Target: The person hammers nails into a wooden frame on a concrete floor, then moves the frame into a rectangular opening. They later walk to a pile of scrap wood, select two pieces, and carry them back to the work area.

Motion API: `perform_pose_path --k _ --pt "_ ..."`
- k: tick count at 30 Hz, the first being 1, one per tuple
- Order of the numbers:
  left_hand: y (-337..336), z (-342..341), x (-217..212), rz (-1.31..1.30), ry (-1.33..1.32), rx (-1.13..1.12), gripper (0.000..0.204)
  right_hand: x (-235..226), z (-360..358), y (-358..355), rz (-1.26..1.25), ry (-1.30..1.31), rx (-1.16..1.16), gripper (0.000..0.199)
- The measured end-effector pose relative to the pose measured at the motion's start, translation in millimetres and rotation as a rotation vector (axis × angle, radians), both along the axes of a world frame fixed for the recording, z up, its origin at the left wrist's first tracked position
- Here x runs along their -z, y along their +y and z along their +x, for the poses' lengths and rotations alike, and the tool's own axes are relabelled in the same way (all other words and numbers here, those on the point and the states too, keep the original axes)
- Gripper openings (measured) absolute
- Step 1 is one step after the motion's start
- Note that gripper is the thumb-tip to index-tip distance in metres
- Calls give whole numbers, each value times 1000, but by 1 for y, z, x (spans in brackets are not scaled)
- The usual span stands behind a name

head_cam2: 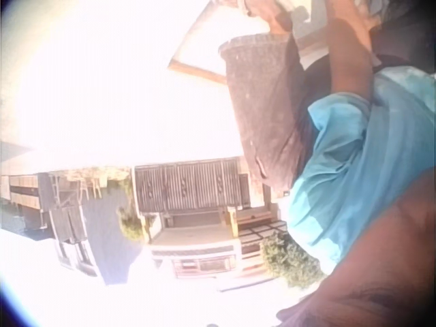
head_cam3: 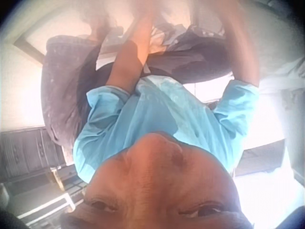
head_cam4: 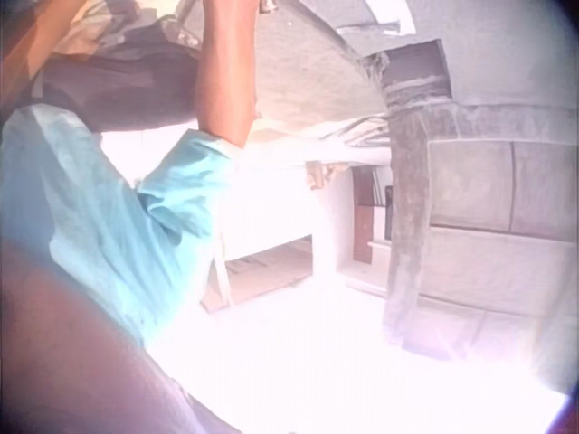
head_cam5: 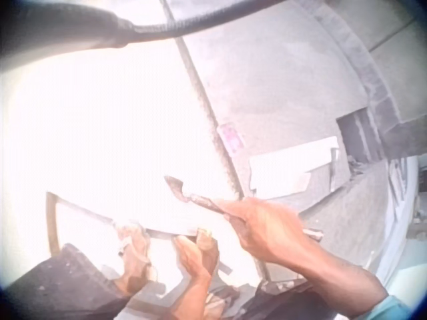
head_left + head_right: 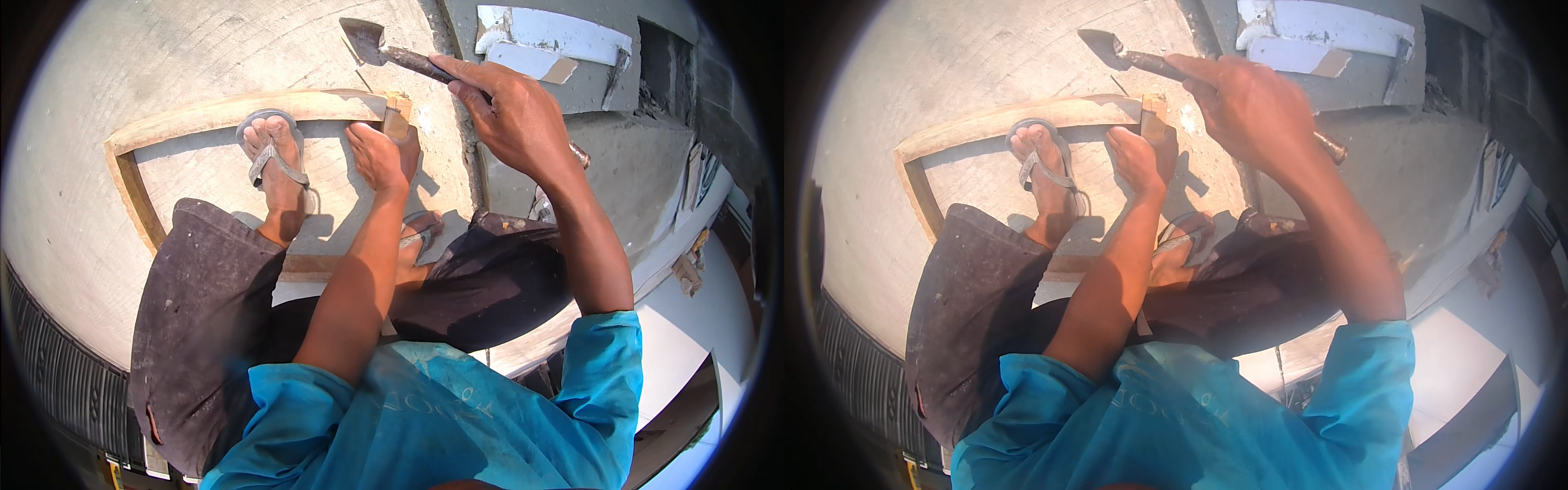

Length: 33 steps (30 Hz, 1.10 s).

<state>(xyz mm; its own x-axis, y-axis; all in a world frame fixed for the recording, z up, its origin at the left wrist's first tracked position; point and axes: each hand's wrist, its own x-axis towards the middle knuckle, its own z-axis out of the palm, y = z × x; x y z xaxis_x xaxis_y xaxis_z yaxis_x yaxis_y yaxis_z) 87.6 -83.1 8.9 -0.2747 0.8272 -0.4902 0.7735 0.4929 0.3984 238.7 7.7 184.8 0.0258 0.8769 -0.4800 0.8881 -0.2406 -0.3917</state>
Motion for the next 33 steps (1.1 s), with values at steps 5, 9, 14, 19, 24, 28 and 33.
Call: perform_pose_path --k 5,9,14,19,24,28,33 --pt "16 5 -31 -110 -154 -164 77 5 -12 19 66 -30 -280 33" --pt "3 2 -29 141 -234 -204 86 -2 -7 33 -115 -70 -411 33" --pt "4 -11 -26 510 80 84 105 -1 0 73 72 40 -355 38" --pt "1 -16 -21 447 89 125 112 4 -3 101 -135 92 -417 43" --pt "-2 -19 -11 519 37 173 106 20 -4 87 -270 -97 -681 38" --pt "-8 -20 -13 458 11 152 100 -10 -28 127 -221 88 -297 42" --pt "-6 -19 -3 599 -105 97 96 11 -17 123 -188 -64 -215 36"
